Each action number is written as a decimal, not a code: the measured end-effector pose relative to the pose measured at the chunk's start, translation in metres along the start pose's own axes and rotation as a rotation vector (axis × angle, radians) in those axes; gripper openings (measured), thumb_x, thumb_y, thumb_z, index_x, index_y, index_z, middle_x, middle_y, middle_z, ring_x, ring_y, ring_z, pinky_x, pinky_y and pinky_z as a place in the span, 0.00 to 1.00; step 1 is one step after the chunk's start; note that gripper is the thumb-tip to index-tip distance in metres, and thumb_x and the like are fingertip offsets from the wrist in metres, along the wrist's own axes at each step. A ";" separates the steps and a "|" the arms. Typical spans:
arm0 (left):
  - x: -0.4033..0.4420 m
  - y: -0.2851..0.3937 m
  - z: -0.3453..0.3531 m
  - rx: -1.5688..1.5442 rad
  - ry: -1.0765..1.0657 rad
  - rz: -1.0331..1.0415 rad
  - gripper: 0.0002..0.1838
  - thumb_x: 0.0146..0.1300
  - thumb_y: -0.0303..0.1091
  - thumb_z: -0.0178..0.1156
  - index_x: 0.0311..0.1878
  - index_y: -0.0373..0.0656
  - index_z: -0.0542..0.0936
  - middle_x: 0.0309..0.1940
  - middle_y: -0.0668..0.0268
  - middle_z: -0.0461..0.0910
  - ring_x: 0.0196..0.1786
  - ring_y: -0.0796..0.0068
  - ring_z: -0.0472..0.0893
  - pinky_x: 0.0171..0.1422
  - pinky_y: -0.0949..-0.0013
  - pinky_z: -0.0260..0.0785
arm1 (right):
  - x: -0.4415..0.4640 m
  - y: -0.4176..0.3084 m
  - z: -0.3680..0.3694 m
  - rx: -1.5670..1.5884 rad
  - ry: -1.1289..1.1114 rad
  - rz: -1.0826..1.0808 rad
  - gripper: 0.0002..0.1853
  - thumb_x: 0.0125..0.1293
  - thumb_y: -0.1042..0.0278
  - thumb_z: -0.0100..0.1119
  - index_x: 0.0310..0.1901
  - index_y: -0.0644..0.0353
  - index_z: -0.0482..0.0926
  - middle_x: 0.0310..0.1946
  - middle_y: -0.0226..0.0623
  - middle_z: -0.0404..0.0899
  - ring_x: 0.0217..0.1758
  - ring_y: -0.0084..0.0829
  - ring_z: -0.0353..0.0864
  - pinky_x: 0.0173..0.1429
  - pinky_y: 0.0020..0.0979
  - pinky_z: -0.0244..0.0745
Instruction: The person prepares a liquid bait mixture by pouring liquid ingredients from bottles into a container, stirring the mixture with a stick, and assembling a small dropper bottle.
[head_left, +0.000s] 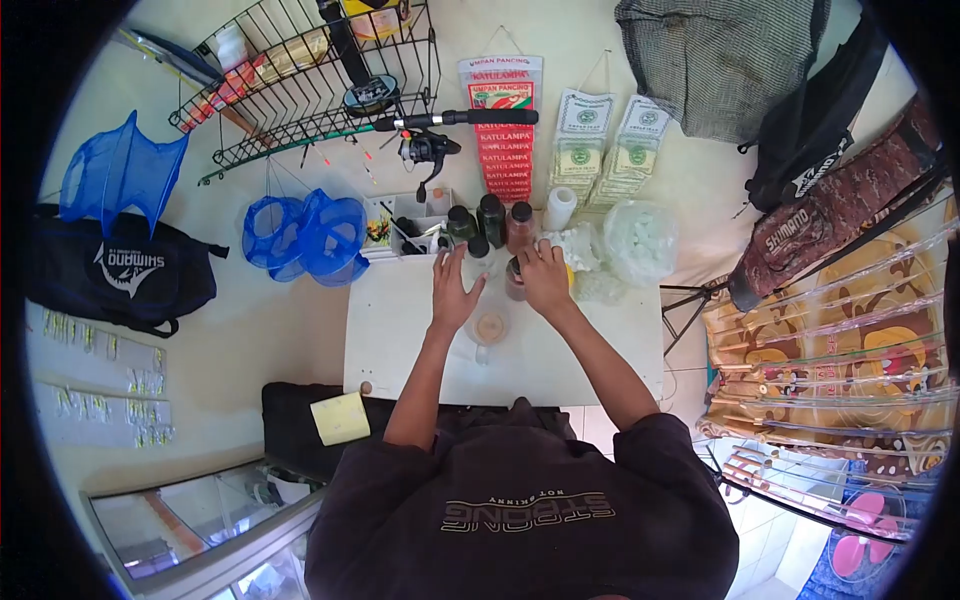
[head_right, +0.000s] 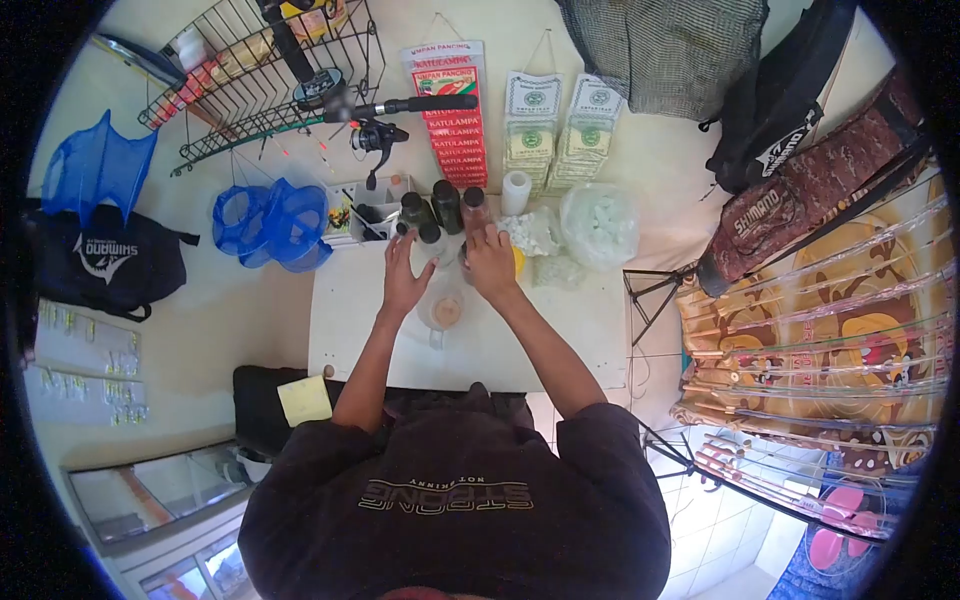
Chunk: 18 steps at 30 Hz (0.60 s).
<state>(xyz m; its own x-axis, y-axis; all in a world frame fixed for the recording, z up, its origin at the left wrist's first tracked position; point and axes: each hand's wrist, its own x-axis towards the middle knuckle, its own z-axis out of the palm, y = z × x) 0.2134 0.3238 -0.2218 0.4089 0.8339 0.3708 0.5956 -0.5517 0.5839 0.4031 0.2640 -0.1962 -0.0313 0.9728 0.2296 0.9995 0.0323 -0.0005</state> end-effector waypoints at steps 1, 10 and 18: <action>0.007 -0.002 -0.001 -0.011 -0.053 -0.017 0.37 0.59 0.40 0.69 0.70 0.41 0.65 0.68 0.53 0.67 0.72 0.44 0.59 0.76 0.50 0.54 | 0.009 0.002 0.003 -0.002 0.005 0.005 0.25 0.51 0.57 0.69 0.50 0.60 0.81 0.49 0.33 0.78 0.56 0.34 0.69 0.56 0.37 0.61; 0.032 -0.020 0.013 -0.071 -0.110 -0.076 0.38 0.55 0.50 0.71 0.67 0.44 0.71 0.59 0.54 0.78 0.69 0.49 0.66 0.73 0.53 0.58 | 0.029 -0.004 0.003 0.034 -0.027 0.205 0.33 0.52 0.58 0.70 0.60 0.61 0.74 0.58 0.33 0.76 0.62 0.39 0.66 0.63 0.42 0.59; 0.030 -0.017 0.017 0.001 -0.039 -0.029 0.29 0.48 0.51 0.75 0.51 0.46 0.84 0.45 0.54 0.82 0.59 0.55 0.72 0.62 0.56 0.65 | 0.015 -0.005 -0.014 0.129 0.132 0.137 0.30 0.55 0.60 0.68 0.60 0.54 0.74 0.63 0.35 0.69 0.71 0.49 0.58 0.71 0.53 0.52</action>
<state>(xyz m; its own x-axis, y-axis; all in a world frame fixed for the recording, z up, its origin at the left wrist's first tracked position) 0.2275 0.3582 -0.2325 0.4181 0.8483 0.3249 0.6085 -0.5271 0.5932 0.3978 0.2750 -0.1792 0.1143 0.9318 0.3444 0.9847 -0.0605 -0.1633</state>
